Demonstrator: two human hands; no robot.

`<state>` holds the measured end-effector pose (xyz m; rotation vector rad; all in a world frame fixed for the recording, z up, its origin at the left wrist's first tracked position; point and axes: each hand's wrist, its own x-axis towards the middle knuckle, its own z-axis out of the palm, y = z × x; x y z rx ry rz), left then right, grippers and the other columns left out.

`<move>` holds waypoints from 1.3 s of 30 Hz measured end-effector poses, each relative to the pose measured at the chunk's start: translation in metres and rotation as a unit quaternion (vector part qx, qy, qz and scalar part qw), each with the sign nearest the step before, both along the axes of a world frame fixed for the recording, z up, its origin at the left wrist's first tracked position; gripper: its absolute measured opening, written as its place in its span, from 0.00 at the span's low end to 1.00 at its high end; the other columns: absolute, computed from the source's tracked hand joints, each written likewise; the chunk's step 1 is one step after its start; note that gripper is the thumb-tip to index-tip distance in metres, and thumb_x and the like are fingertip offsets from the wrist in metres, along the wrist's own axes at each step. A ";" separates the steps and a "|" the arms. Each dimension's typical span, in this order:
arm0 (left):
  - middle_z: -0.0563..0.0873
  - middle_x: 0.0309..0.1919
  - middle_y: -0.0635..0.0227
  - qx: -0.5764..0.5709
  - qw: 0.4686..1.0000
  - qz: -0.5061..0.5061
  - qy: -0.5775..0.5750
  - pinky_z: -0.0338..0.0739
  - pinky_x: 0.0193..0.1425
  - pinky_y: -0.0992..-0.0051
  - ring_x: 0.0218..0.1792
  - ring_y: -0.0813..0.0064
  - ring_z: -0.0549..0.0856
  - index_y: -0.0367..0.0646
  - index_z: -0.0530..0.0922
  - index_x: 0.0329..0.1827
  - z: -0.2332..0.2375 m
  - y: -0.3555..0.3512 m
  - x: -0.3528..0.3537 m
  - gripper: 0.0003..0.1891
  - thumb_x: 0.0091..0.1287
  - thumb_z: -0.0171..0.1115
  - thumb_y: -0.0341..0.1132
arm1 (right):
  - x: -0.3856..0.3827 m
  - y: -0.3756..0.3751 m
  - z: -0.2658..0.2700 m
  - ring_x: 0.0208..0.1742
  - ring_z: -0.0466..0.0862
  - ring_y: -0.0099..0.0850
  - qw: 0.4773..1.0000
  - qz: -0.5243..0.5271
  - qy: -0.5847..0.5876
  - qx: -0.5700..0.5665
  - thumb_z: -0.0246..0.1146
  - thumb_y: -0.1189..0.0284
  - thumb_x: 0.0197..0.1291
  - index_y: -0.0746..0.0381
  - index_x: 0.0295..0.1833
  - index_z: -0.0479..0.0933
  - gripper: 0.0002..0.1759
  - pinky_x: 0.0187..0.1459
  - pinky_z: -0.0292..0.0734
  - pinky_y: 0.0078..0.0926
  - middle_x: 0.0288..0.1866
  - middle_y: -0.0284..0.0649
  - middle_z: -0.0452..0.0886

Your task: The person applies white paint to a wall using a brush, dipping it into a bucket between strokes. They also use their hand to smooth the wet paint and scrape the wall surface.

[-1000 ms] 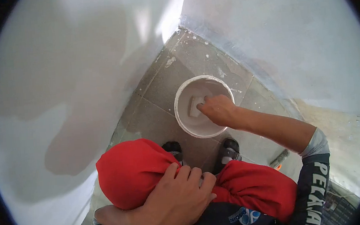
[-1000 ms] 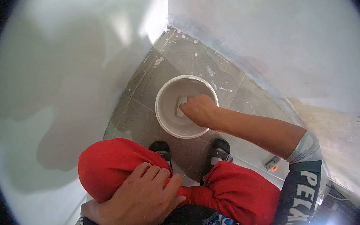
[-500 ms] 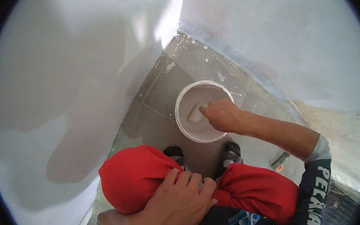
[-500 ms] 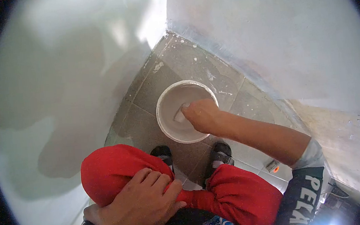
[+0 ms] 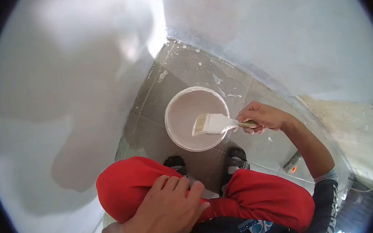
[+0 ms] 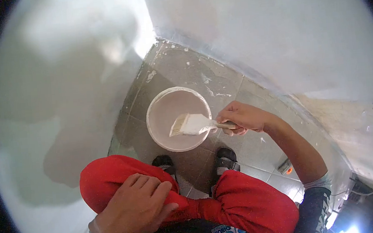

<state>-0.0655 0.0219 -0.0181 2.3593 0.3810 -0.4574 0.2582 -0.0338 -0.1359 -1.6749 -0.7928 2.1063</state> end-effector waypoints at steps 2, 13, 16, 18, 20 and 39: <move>0.84 0.42 0.55 0.012 1.000 -0.009 0.007 0.73 0.60 0.60 0.49 0.55 0.83 0.35 0.78 0.52 0.004 0.000 0.009 0.22 0.70 0.62 0.47 | 0.009 -0.020 -0.006 0.15 0.61 0.16 0.994 -0.064 0.083 -0.020 0.56 0.63 0.72 0.65 0.34 0.80 0.18 0.17 0.53 0.18 0.18 0.30 0.71; 0.82 0.48 0.44 0.026 0.995 0.055 0.077 0.73 0.56 0.54 0.52 0.42 0.80 0.34 0.76 0.55 -0.003 0.001 0.035 0.17 0.76 0.55 0.41 | 0.028 -0.192 -0.109 0.27 0.70 0.17 0.771 -0.576 0.102 0.251 0.60 0.55 0.74 0.60 0.44 0.77 0.17 0.27 0.65 0.19 0.30 0.30 0.76; 0.82 0.48 0.44 0.051 0.992 0.058 0.094 0.73 0.56 0.54 0.51 0.42 0.80 0.35 0.76 0.55 -0.015 0.003 0.036 0.17 0.76 0.53 0.42 | 0.050 -0.225 -0.164 0.26 0.70 0.17 0.735 -0.650 -0.130 0.142 0.59 0.58 0.75 0.60 0.42 0.76 0.16 0.25 0.65 0.19 0.29 0.29 0.74; 0.83 0.47 0.44 0.057 0.992 0.052 0.101 0.73 0.55 0.54 0.51 0.42 0.80 0.35 0.76 0.55 -0.022 0.008 0.037 0.18 0.77 0.53 0.43 | 0.057 -0.223 -0.180 0.25 0.70 0.18 0.712 -0.671 -0.179 0.098 0.56 0.60 0.76 0.61 0.40 0.75 0.16 0.23 0.64 0.20 0.28 0.29 0.73; 0.83 0.47 0.44 0.060 0.991 0.048 0.108 0.73 0.55 0.53 0.51 0.42 0.80 0.35 0.76 0.55 -0.024 0.008 0.041 0.19 0.77 0.52 0.44 | 0.063 -0.218 -0.189 0.24 0.69 0.18 0.683 -0.693 -0.228 0.051 0.56 0.60 0.75 0.62 0.39 0.74 0.16 0.22 0.64 0.21 0.28 0.29 0.72; 0.86 0.46 0.53 0.098 0.966 0.153 0.182 0.78 0.54 0.59 0.48 0.52 0.85 0.38 0.75 0.52 -0.019 -0.004 0.070 0.13 0.71 0.59 0.36 | 0.094 -0.178 -0.209 0.25 0.71 0.20 0.697 -0.674 -0.245 0.009 0.58 0.57 0.72 0.64 0.42 0.77 0.19 0.24 0.69 0.23 0.28 0.31 0.73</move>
